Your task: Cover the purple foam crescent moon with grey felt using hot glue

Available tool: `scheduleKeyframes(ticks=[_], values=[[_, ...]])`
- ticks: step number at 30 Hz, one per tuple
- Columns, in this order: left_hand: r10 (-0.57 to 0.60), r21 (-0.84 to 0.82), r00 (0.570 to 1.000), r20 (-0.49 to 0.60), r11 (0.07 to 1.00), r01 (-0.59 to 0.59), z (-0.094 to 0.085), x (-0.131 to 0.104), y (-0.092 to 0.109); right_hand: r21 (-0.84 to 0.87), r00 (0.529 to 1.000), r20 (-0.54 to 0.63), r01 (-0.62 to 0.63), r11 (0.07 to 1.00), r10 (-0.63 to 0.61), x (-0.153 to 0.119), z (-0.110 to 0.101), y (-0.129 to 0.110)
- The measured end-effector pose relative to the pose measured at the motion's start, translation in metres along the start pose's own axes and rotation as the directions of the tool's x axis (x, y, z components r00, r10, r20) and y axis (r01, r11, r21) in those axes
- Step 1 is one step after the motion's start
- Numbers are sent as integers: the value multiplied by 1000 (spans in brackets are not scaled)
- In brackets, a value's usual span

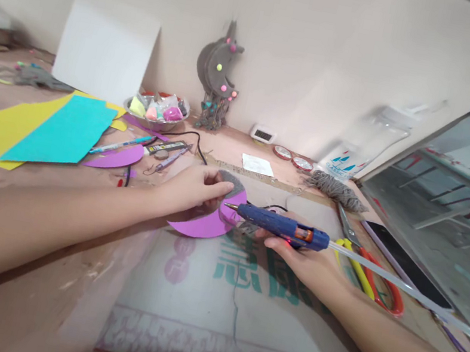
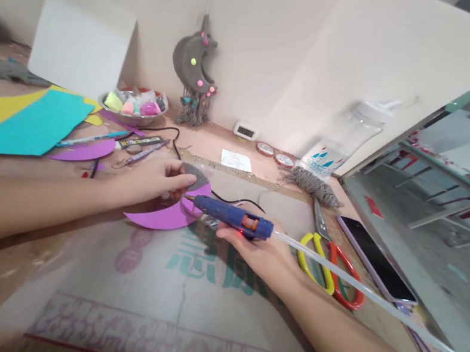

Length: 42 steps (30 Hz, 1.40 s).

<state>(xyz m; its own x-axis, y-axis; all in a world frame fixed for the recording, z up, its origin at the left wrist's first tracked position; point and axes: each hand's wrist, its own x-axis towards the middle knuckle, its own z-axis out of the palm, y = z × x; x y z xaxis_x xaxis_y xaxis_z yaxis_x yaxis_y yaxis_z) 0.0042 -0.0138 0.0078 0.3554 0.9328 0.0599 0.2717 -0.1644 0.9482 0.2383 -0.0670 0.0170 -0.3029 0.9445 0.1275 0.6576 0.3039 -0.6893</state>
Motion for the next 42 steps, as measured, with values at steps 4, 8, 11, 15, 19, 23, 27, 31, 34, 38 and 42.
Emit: scheduleKeyframes(ticks=[4, 8, 11, 15, 19, 23, 27, 31, 34, 38, 42], values=[[-13, 2, 1000, 5, 1000, 13, -2, 1, 1, -46, 999, -35, -1, 999, 0, 1, 0, 8], [-31, -5, 999, 10, 999, 31, -1, 0, 3, -68, 998, -67, -12, 998, 7, 1, 1, 11], [-23, -28, 999, 30, 999, 23, 0, 0, 2, -71, 998, -70, -10, 997, 5, 1, 1, 8], [13, -46, 998, 68, 999, -10, 1, 1, -2, -69, 998, -58, 0, 998, -4, 2, 2, 3], [34, -25, 997, 72, 999, -32, 2, 1, -3, -58, 999, -45, 0, 998, -2, 2, 2, 1], [37, -22, 997, 72, 999, -35, 2, 0, -2, -87, 999, -49, 2, 996, -6, 1, 2, 2], [37, -33, 997, 73, 999, -34, 2, 1, -2, -118, 997, -77, 1, 993, -10, 1, 3, 5], [58, 2, 997, 57, 998, -58, 1, 0, 0, -103, 996, -84, 6, 995, -15, 1, 4, 8], [61, 23, 996, 61, 998, -63, 1, -1, 1, -82, 998, -51, 18, 996, -22, 0, 4, 8], [56, 26, 997, 60, 998, -58, 1, -1, 0, -64, 999, -24, 21, 998, -22, 0, 3, 7], [48, 16, 997, 64, 999, -49, 1, 0, -2, -69, 999, -31, 20, 997, -22, 0, 4, 6]])
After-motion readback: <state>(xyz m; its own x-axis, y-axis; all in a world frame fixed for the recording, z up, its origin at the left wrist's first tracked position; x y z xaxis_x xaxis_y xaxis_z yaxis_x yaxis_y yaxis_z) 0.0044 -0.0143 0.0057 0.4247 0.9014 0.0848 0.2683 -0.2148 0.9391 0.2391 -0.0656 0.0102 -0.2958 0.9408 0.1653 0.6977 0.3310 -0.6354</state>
